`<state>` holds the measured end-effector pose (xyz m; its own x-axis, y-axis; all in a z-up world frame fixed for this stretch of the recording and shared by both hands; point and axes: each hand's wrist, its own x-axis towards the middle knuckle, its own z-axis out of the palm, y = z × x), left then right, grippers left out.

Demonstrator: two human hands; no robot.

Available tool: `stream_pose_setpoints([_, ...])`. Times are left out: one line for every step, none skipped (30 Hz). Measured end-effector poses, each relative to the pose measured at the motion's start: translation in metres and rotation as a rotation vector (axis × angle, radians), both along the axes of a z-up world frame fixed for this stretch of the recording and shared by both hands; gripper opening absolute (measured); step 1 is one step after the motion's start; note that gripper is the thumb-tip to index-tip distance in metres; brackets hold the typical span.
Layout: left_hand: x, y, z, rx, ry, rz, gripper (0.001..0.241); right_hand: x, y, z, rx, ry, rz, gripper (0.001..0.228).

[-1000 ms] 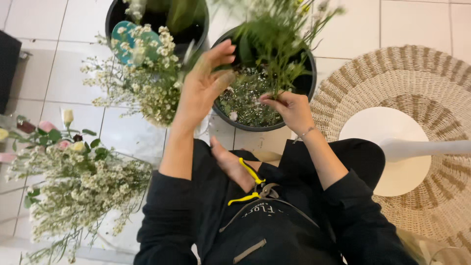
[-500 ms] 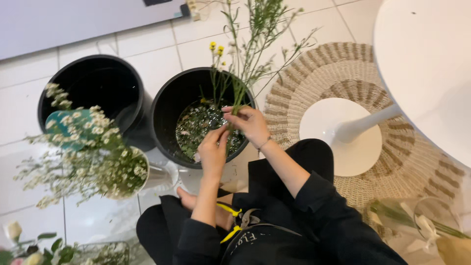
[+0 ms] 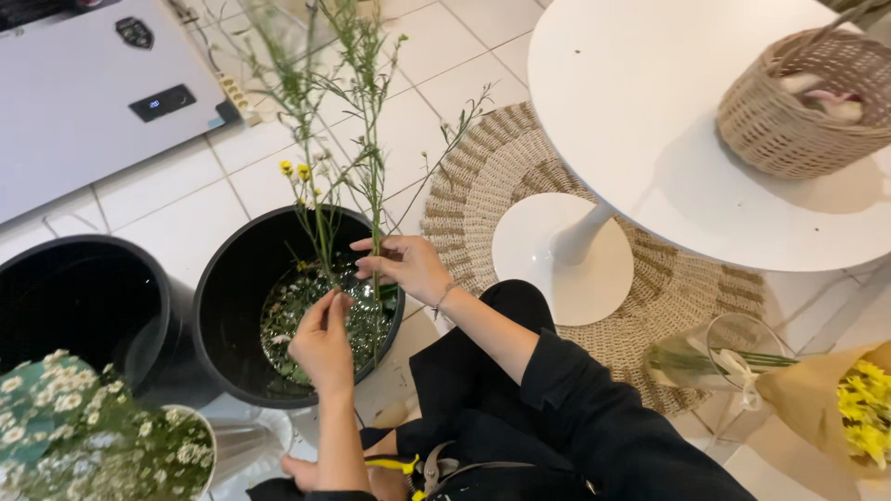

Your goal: The person trims individual flower stems from a larger branch using shears over a bucket of water and places them into two white vases.

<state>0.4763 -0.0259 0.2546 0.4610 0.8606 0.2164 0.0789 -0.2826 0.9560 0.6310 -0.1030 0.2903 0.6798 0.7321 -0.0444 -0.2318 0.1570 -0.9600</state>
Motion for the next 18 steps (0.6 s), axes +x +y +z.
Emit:
stream_pose_setpoints([0.0,0.004,0.001,0.09,0.054,0.028,0.012,0.004,-0.004,0.006,0.001,-0.021,0.015,0.032])
stream_pose_setpoints([0.0,0.009,0.001,0.18,0.106,0.057,0.012,0.009,-0.008,0.011,0.002,-0.043,0.031,0.033])
stream_pose_setpoints([-0.001,0.016,-0.006,0.181,0.099,0.043,0.012,0.014,-0.011,0.023,0.002,-0.049,0.017,0.033])
stream_pose_setpoints([-0.002,0.023,-0.014,0.391,0.12,0.079,0.012,0.02,-0.014,0.035,-0.062,-0.077,0.053,0.033])
stream_pose_setpoints([-0.004,0.03,-0.023,0.6,0.143,0.118,0.012,0.024,-0.017,0.045,-0.127,-0.103,0.093,0.034])
stream_pose_setpoints([-0.008,0.034,-0.027,0.599,0.137,0.109,0.012,0.032,-0.022,0.053,-0.129,-0.105,0.083,0.034])
stream_pose_setpoints([-0.012,0.04,-0.031,0.593,0.147,0.139,0.011,0.039,-0.026,0.061,-0.145,-0.117,0.068,0.033])
stream_pose_setpoints([-0.015,0.047,-0.036,0.586,0.156,0.168,0.01,0.046,-0.03,0.069,-0.16,-0.129,0.053,0.032])
stream_pose_setpoints([-0.02,0.048,-0.038,0.588,0.153,0.163,0.01,0.054,-0.038,0.08,-0.158,-0.129,0.046,0.032])
stream_pose_setpoints([-0.025,0.05,-0.041,0.567,0.199,0.174,0.012,0.061,-0.045,0.09,-0.184,-0.166,-0.004,0.03])
stream_pose_setpoints([-0.032,0.052,-0.043,0.545,0.249,0.192,0.013,0.068,-0.051,0.101,-0.209,-0.201,-0.046,0.028])
stream_pose_setpoints([-0.038,0.054,-0.051,0.546,0.25,0.193,0.013,0.078,-0.058,0.107,-0.208,-0.199,-0.046,0.028])
stream_pose_setpoints([-0.044,0.057,-0.058,0.506,0.277,0.196,0.013,0.088,-0.065,0.113,-0.206,-0.22,-0.164,0.025])
stream_pose_setpoints([-0.05,0.06,-0.066,0.466,0.304,0.2,0.014,0.099,-0.072,0.118,-0.203,-0.24,-0.283,0.023])
stream_pose_setpoints([-0.048,0.053,-0.058,0.466,0.309,0.205,0.014,0.115,-0.085,0.122,-0.203,-0.237,-0.276,0.023])
stream_pose_setpoints([-0.047,0.046,-0.051,0.302,0.278,0.182,0.014,0.131,-0.097,0.125,-0.24,-0.257,-0.36,0.029])
stream_pose_setpoints([-0.055,0.039,-0.043,0.136,0.254,0.179,0.015,0.144,-0.102,0.125,-0.276,-0.272,-0.421,0.035])
stream_pose_setpoints([-0.052,0.034,-0.041,0.133,0.268,0.206,0.015,0.172,-0.124,0.111,-0.275,-0.264,-0.392,0.035])
